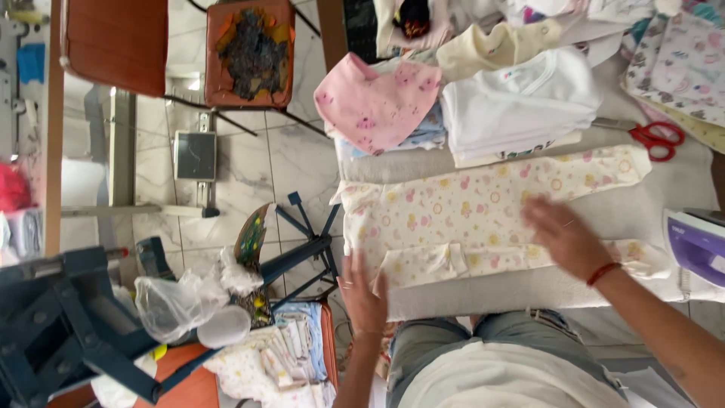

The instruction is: Ironing and folding baby clothes on an ironing board

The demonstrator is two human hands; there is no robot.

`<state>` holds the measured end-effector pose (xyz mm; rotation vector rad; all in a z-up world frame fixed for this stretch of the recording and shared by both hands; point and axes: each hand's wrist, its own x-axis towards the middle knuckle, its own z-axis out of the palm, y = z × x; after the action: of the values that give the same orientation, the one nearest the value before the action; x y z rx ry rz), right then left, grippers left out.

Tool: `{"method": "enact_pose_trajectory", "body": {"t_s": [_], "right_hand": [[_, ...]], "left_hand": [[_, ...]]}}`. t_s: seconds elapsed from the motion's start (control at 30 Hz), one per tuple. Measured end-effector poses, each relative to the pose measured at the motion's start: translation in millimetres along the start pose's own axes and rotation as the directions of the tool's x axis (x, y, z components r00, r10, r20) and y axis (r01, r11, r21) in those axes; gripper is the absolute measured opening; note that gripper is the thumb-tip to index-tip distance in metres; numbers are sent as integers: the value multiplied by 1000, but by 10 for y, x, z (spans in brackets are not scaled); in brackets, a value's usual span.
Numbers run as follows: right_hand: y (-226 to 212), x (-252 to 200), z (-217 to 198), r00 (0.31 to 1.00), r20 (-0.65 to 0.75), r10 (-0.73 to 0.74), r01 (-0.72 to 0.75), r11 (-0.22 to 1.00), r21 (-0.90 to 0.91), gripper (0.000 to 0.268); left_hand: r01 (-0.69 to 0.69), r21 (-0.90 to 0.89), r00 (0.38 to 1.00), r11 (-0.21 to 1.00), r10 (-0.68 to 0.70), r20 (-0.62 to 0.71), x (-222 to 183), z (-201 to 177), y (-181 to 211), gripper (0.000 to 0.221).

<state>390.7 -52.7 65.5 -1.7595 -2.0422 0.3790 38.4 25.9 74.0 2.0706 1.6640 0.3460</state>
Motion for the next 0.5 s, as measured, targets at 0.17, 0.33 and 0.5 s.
{"method": "enact_pose_trajectory", "body": {"t_s": [0.17,0.33,0.5], "right_hand": [[556,248,-291,912,-68,405,-410,891,-196,39],[981,503,-120,828,-31,559,-555,827,84,60],[1413,219,135,788,-36,614,-586,732,-349,25]], "left_hand": [[742,-340,669,577,-671,321,1096,314,-453,62],[902,-431,372,27,-555,744,1684,218,-320,74],[420,-907,737,25,-593,325,1905,266,-561,19]]}}
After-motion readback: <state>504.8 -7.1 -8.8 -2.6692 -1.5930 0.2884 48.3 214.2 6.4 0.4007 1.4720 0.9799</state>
